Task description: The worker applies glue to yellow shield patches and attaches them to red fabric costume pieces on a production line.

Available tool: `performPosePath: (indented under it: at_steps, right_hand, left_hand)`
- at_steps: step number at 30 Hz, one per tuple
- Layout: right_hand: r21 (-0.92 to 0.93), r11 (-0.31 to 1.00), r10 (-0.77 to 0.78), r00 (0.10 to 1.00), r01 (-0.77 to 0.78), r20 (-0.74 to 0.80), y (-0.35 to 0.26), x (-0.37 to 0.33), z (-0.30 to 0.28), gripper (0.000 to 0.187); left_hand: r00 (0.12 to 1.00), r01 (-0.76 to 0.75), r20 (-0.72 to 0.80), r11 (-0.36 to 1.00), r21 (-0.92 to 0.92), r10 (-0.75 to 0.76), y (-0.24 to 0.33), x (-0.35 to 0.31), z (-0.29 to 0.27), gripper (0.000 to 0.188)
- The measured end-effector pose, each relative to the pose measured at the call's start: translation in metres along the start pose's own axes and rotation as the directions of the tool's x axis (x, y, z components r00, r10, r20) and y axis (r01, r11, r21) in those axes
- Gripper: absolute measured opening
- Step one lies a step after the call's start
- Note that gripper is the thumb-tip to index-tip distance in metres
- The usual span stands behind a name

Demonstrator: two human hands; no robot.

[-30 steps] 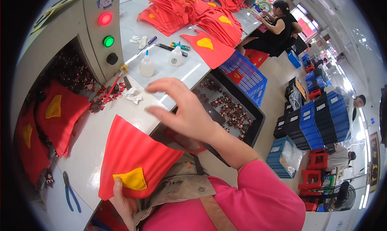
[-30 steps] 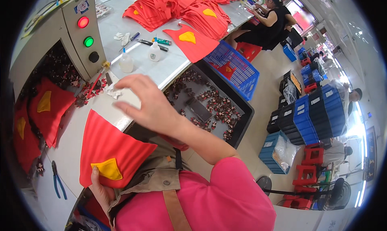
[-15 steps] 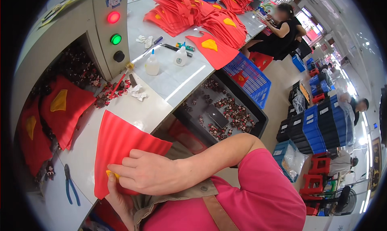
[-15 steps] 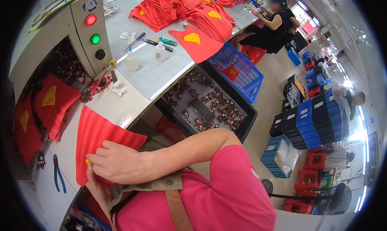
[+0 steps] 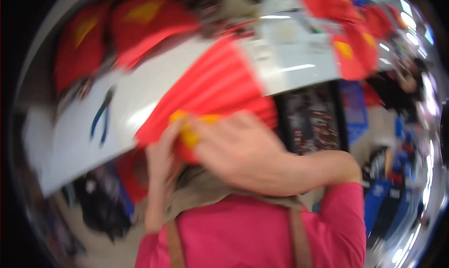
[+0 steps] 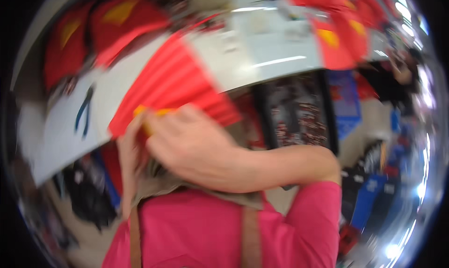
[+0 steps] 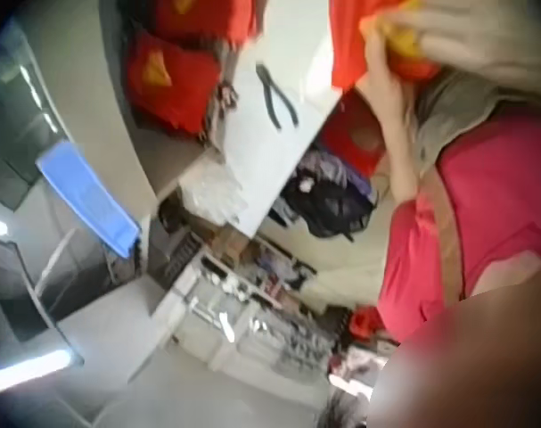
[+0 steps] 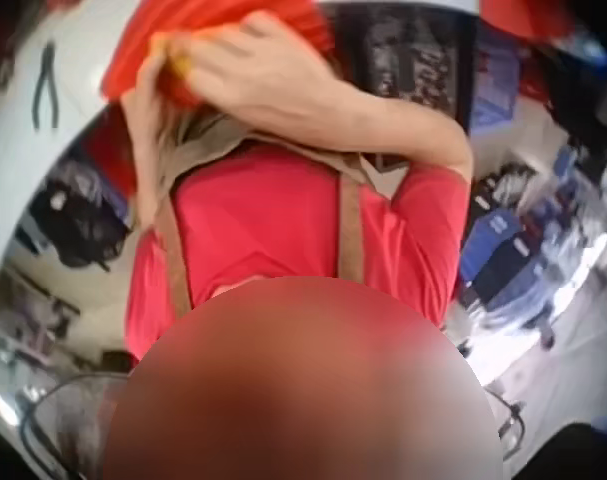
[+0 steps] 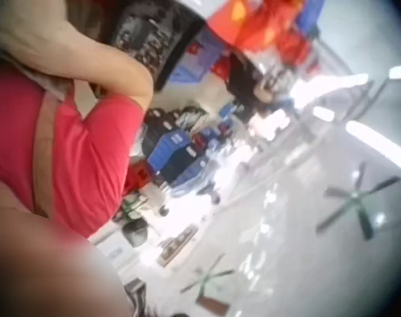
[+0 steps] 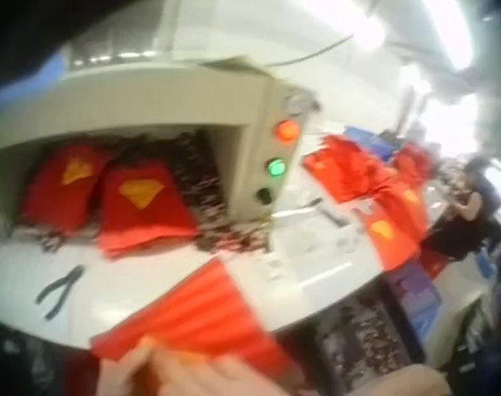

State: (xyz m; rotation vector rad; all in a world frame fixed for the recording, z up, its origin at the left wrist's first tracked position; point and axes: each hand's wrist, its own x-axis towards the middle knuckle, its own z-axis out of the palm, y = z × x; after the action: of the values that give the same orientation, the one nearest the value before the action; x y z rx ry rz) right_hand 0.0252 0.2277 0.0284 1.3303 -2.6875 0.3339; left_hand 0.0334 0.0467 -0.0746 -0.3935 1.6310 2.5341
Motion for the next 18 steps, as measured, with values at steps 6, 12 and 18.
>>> performPosePath:
  at_steps: [6, 12, 18]
  right_hand:
    - [-0.052, 0.997, -0.057, 0.997, 0.06, 0.06, 0.003, 0.01, -0.001, 0.017]
    - [-0.035, 0.997, -0.062, 0.995, 0.065, 0.082, 0.004, 0.013, -0.004, 0.02]
    - [-0.03, 0.995, -0.094, 0.99, 0.098, 0.107, 0.006, 0.018, -0.002, 0.019]
  left_hand:
    - [1.0, -0.008, 0.009, 0.972, -0.236, 0.01, 0.018, 0.0, 0.017, 0.029]
    - [1.0, 0.015, 0.026, 0.972, -0.234, -0.009, 0.019, -0.001, 0.009, 0.027]
    - [0.998, 0.016, 0.063, 0.978, -0.21, -0.003, 0.02, 0.001, 0.007, 0.025]
